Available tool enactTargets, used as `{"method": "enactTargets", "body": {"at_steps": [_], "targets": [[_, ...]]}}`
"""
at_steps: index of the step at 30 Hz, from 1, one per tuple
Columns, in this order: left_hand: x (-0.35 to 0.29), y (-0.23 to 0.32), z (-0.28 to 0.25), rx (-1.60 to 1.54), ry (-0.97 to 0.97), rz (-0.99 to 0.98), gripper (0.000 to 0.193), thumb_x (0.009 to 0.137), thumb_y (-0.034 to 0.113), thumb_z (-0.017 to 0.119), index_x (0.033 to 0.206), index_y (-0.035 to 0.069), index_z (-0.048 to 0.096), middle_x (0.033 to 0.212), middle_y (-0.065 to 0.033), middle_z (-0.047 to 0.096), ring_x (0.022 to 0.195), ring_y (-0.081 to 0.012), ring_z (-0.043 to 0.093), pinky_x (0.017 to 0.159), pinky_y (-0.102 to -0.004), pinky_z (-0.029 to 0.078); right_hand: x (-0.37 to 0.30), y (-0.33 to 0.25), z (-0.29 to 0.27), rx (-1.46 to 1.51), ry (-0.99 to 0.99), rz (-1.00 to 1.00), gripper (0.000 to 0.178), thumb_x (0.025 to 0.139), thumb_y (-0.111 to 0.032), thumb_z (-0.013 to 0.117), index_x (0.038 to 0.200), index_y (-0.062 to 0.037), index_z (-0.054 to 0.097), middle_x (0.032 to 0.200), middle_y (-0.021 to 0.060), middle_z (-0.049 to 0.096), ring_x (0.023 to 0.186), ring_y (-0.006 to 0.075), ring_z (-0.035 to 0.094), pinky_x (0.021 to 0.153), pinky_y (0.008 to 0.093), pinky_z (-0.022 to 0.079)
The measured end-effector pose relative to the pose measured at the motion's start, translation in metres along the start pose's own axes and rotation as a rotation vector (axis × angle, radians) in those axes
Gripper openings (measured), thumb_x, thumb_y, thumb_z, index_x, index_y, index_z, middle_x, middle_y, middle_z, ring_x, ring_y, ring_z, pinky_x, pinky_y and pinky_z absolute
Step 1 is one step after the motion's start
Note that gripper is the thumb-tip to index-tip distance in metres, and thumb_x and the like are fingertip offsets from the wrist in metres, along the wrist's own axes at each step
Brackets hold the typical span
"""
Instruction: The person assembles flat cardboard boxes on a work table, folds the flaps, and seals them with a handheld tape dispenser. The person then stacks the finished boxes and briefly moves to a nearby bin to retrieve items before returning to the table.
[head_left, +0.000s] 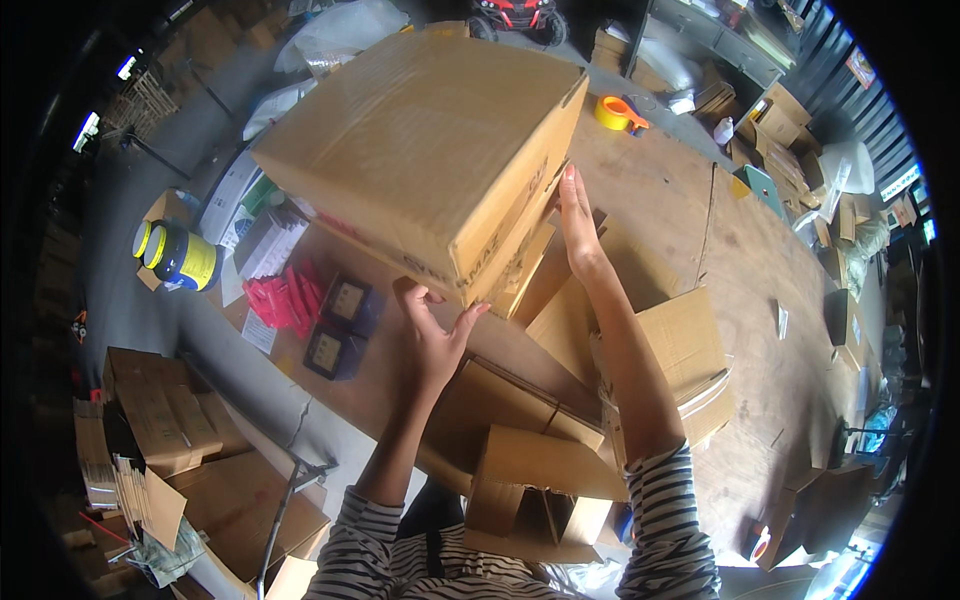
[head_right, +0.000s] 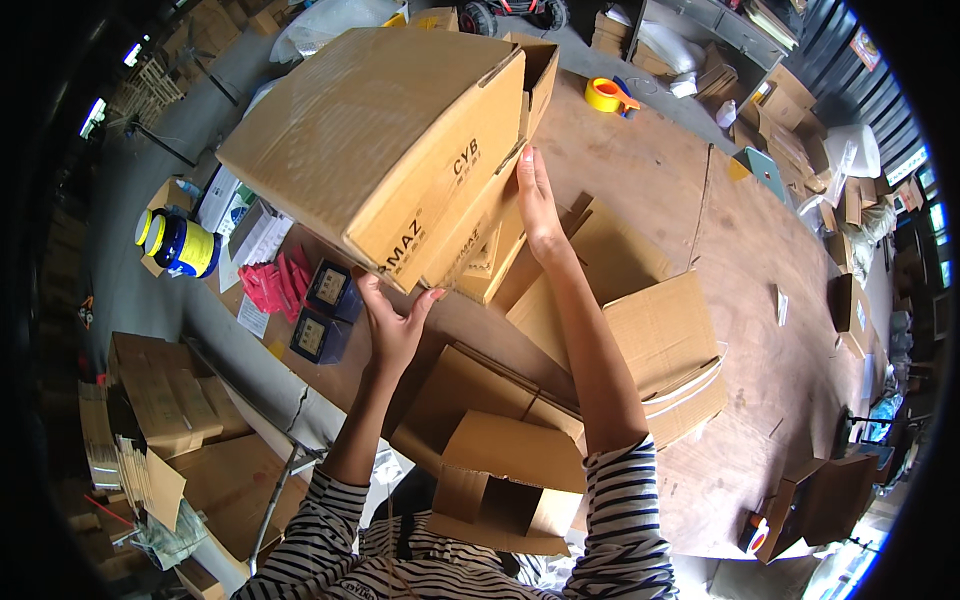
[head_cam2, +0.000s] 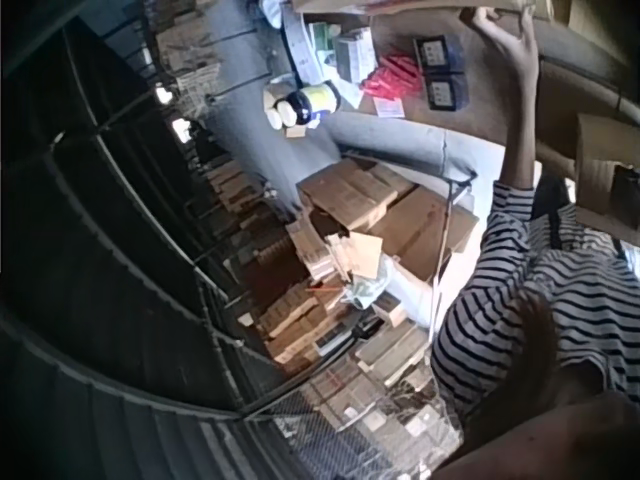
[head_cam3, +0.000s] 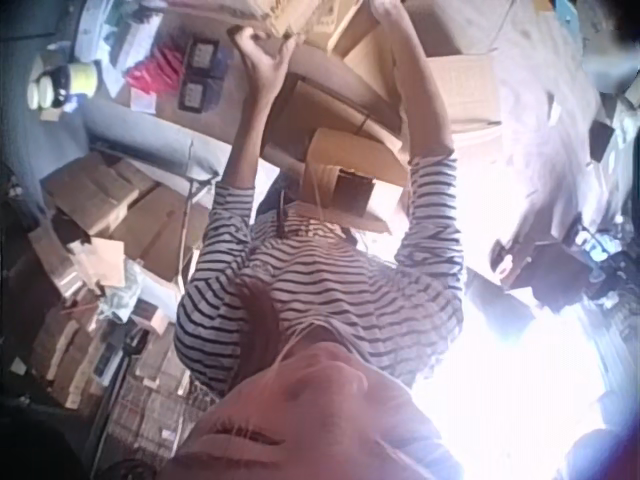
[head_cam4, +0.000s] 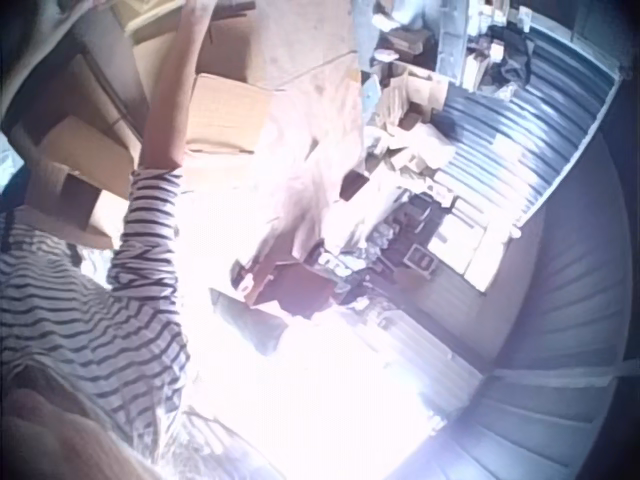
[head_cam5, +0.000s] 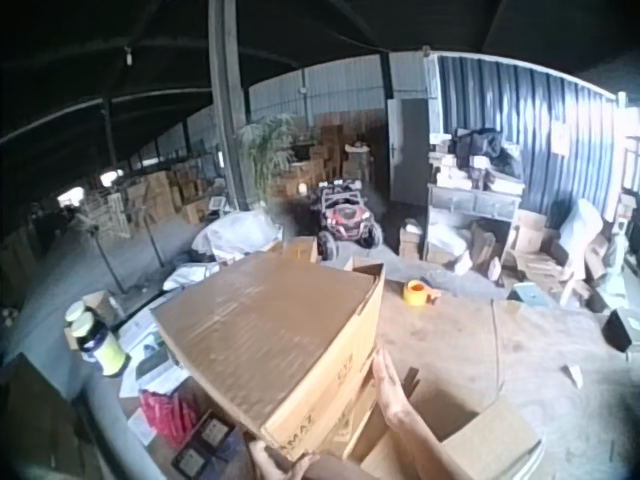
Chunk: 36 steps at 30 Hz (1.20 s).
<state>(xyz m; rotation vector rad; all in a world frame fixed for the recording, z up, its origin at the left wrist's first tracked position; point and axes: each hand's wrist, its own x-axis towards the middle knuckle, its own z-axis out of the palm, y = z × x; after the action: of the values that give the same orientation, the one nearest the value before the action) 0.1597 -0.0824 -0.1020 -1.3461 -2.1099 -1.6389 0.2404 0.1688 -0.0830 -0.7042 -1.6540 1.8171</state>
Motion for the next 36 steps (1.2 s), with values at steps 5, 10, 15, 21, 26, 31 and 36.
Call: {"method": "enactTargets", "body": {"at_steps": [5, 10, 15, 21, 26, 31, 36], "targets": [[-0.005, -0.001, 0.014, -0.111, 0.098, -0.258, 0.065, 0.084, 0.011, 0.084, 0.125, 0.0, 0.034, 0.121, -0.0163, 0.05, 0.108, -0.0253, 0.052, 0.093, -0.0401, 0.044, 0.001, 0.017, 0.018, 0.043, 0.038, -0.132, 0.07, 0.11, -0.051, 0.032, 0.158, 0.0001, 0.023, 0.162, 0.0106, 0.031, 0.15, 0.0195, 0.024, 0.123, 0.0306, 0.018], [0.007, 0.019, 0.03, -0.051, 0.211, -0.341, 0.074, 0.079, 0.012, 0.089, 0.126, -0.002, 0.033, 0.123, -0.0195, 0.05, 0.11, -0.0278, 0.053, 0.094, -0.0415, 0.046, -0.004, 0.02, 0.016, 0.057, 0.045, -0.194, 0.07, 0.111, -0.05, 0.031, 0.158, 0.001, 0.023, 0.163, 0.0103, 0.029, 0.15, 0.0194, 0.022, 0.123, 0.0309, 0.018], [0.011, 0.023, 0.062, 0.1, 0.534, -0.122, 0.081, 0.067, 0.016, 0.097, 0.119, 0.001, 0.036, 0.111, -0.0156, 0.045, 0.098, -0.0302, 0.054, 0.082, -0.0415, 0.049, -0.011, 0.022, 0.019, 0.007, 0.105, -0.182, 0.074, 0.109, -0.053, 0.034, 0.156, 0.0018, 0.024, 0.16, 0.014, 0.03, 0.149, 0.0221, 0.024, 0.123, 0.0334, 0.019], [0.007, 0.021, 0.074, 0.315, 0.646, -0.145, 0.092, 0.063, 0.027, 0.099, 0.122, -0.001, 0.035, 0.114, -0.0171, 0.039, 0.102, -0.0323, 0.046, 0.083, -0.044, 0.045, -0.039, -0.021, 0.024, -0.112, 0.036, -0.105, 0.072, 0.105, -0.056, 0.045, 0.145, 0.0025, 0.032, 0.147, 0.0182, 0.039, 0.14, 0.0275, 0.034, 0.119, 0.0394, 0.024], [0.005, 0.038, 0.061, 0.22, 0.547, -0.232, 0.099, 0.068, 0.024, 0.097, 0.138, -0.002, 0.031, 0.12, -0.0182, 0.038, 0.105, -0.0303, 0.047, 0.085, -0.043, 0.046, -0.041, -0.019, 0.014, -0.251, -0.036, -0.197, 0.067, 0.106, -0.052, 0.047, 0.144, 0.0009, 0.03, 0.138, 0.0163, 0.041, 0.132, 0.027, 0.038, 0.115, 0.0415, 0.027], [-0.009, 0.063, -0.006, 0.133, 0.28, -0.286, 0.087, 0.08, 0.016, 0.088, 0.146, 0.002, 0.032, 0.125, -0.0162, 0.038, 0.101, -0.0252, 0.046, 0.088, -0.0395, 0.043, -0.07, -0.002, 0.012, -0.559, 0.212, -0.307, 0.08, 0.102, -0.045, 0.058, 0.156, -0.0003, 0.021, 0.145, 0.0252, 0.041, 0.14, 0.0368, 0.035, 0.118, 0.0453, 0.027], [-0.079, 0.082, -0.103, 0.017, -0.198, -0.319, 0.043, 0.093, 0.009, 0.071, 0.133, 0.007, 0.055, 0.122, -0.0106, 0.057, 0.104, -0.0239, 0.054, 0.09, -0.0367, 0.046, -0.212, -0.05, -0.041, -0.715, 0.002, -0.166, 0.052, 0.107, -0.03, 0.053, 0.15, -0.0032, 0.042, 0.142, 0.0193, 0.048, 0.134, 0.0331, 0.045, 0.114, 0.0416, 0.034]]}}
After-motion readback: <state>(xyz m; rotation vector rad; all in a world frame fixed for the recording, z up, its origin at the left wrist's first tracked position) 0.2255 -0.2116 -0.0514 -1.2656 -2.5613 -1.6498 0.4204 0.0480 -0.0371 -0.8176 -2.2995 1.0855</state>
